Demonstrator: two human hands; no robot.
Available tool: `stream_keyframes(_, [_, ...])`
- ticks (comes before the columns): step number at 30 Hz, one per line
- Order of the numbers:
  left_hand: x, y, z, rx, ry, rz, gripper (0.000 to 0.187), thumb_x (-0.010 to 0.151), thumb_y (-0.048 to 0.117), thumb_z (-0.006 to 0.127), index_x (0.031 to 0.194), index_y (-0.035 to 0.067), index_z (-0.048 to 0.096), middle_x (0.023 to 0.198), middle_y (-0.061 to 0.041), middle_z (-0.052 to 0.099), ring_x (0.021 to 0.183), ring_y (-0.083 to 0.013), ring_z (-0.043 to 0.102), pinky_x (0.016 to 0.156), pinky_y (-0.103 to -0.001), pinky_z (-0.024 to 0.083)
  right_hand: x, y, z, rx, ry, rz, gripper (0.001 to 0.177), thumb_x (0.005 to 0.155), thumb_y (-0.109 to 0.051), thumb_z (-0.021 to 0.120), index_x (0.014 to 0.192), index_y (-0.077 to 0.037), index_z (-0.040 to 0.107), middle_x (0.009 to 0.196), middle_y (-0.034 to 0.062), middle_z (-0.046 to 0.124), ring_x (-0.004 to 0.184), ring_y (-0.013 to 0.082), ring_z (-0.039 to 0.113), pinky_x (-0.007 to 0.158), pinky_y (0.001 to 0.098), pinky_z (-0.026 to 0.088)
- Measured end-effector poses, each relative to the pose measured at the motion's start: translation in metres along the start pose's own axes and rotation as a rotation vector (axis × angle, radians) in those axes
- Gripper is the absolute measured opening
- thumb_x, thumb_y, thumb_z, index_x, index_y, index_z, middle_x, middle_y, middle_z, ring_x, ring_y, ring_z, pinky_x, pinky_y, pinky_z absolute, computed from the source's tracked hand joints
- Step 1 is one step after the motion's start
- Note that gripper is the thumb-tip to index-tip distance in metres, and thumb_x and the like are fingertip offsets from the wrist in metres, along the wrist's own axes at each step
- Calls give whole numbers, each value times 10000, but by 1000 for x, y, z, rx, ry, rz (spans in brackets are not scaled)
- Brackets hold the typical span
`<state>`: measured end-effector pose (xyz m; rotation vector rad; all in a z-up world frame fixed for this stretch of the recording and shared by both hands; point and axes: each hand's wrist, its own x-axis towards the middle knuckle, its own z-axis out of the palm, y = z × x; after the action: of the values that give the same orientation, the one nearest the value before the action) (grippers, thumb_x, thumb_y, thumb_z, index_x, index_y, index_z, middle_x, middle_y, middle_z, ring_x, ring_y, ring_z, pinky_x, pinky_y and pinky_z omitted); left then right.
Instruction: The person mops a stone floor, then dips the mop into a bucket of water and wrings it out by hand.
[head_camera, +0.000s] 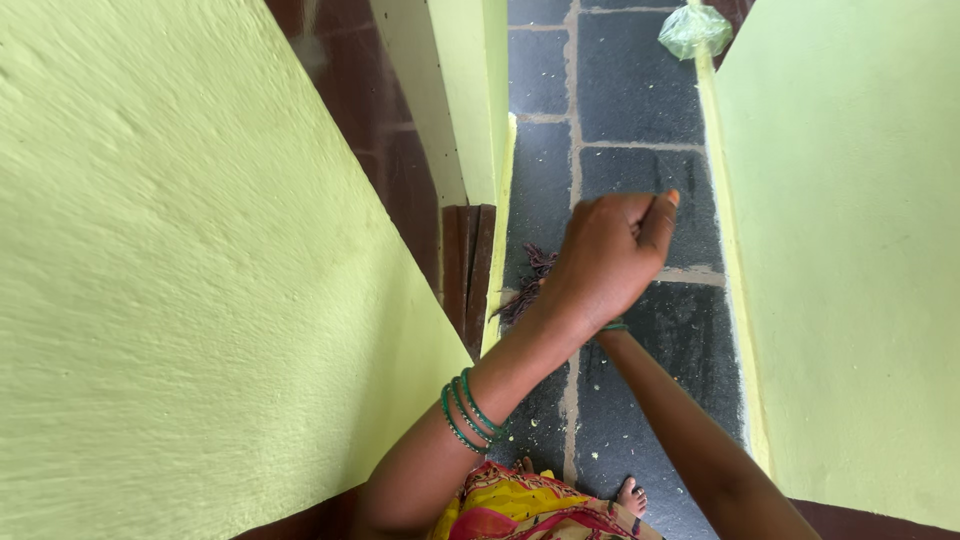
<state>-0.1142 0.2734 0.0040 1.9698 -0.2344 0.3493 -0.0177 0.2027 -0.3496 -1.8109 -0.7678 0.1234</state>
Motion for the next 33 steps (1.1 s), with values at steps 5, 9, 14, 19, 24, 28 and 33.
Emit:
stream_keyframes(5, [12, 19, -12, 76, -4, -65, 497, 1034, 231, 530, 581, 26, 547, 445, -106, 494, 373, -198, 463, 441, -420, 348, -3, -17, 21, -62, 25, 25, 321, 857, -414, 729, 879, -94, 740, 804, 105, 744, 780, 264, 742, 759, 413, 581])
stream_keyframes(9, [21, 29, -17, 99, 32, -14, 486, 1022, 263, 520, 599, 30, 571, 487, -102, 546, 395, -219, 539, 496, -422, 440, -13, -38, 32, -146, 41, 125, 322, 859, -412, 729, 865, -91, 737, 790, 104, 743, 767, 260, 743, 754, 414, 583])
stream_keyframes(14, [36, 30, -24, -26, -85, -46, 574, 1041, 320, 452, 558, 65, 629, 484, -50, 628, 381, -157, 570, 510, -368, 527, -30, -63, 33, -268, -38, 324, 323, 860, -409, 728, 846, -86, 734, 771, 103, 741, 751, 254, 744, 748, 415, 585])
stream_keyframes(19, [45, 20, -21, -169, -128, -54, 564, 1047, 341, 450, 585, 79, 640, 442, -21, 570, 298, -111, 471, 352, -295, 451, -58, -73, 30, -284, -119, 349, 328, 875, -410, 711, 771, -100, 729, 704, 98, 716, 690, 255, 723, 697, 431, 567])
stream_keyframes(24, [48, 15, -9, -253, -145, 31, 560, 1052, 347, 477, 591, 83, 655, 394, 14, 475, 301, -72, 479, 338, -256, 429, -79, -71, 2, -403, -291, 333, 386, 892, -475, 626, 706, -156, 740, 672, 38, 706, 660, 230, 701, 673, 411, 561])
stream_keyframes(28, [51, 16, 11, -354, -172, 149, 552, 1074, 353, 484, 625, 72, 640, 422, 24, 445, 327, -73, 425, 356, -257, 352, -90, -69, -31, -453, -271, 344, 376, 904, -477, 599, 738, -178, 756, 699, 18, 729, 688, 229, 714, 698, 403, 555])
stream_keyframes(33, [51, 30, 52, -375, -206, 308, 554, 1082, 382, 454, 645, 94, 635, 435, 38, 388, 342, -64, 403, 384, -254, 299, -106, -60, -79, -532, -156, 312, 317, 868, -464, 645, 831, -179, 779, 781, 65, 739, 750, 286, 711, 683, 439, 552])
